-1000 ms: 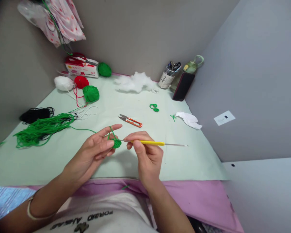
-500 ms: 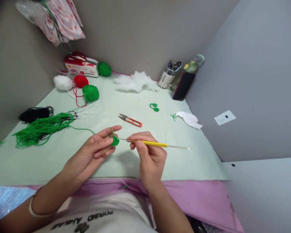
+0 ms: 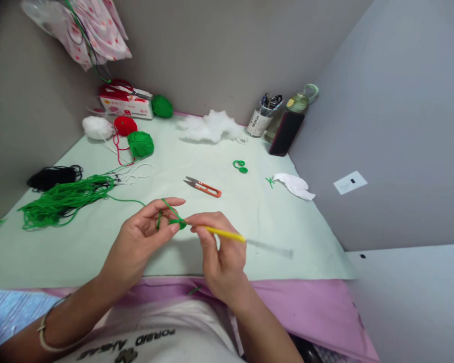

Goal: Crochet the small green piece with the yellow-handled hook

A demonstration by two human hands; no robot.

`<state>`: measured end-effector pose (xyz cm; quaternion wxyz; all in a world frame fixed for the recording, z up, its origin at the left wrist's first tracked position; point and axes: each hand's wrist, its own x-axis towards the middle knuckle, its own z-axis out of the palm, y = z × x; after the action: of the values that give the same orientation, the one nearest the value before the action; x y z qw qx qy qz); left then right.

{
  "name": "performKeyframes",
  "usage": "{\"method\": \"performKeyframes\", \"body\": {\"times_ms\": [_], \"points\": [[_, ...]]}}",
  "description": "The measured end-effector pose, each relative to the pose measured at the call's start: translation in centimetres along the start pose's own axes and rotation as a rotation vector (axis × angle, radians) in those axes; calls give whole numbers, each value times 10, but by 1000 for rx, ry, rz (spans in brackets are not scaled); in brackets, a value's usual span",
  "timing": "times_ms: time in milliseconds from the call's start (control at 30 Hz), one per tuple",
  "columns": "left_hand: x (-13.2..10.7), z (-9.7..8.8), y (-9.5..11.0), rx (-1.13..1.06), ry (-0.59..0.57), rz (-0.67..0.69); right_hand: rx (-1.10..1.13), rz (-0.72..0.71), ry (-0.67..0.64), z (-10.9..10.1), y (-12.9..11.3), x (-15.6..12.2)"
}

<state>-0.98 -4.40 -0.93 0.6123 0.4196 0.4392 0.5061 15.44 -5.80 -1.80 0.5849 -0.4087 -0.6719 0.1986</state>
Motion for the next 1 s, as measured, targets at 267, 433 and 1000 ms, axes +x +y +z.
{"method": "performKeyframes", "body": {"times_ms": [267, 433, 1000], "points": [[4, 1, 4, -373, -158, -261, -198, -197, 29, 1, 5, -6], [6, 0, 5, -379, -173, -220, 229, 85, 98, 1, 3, 6], [7, -1, -2, -307, -156, -165, 240, 142, 73, 0, 6, 6]]}}
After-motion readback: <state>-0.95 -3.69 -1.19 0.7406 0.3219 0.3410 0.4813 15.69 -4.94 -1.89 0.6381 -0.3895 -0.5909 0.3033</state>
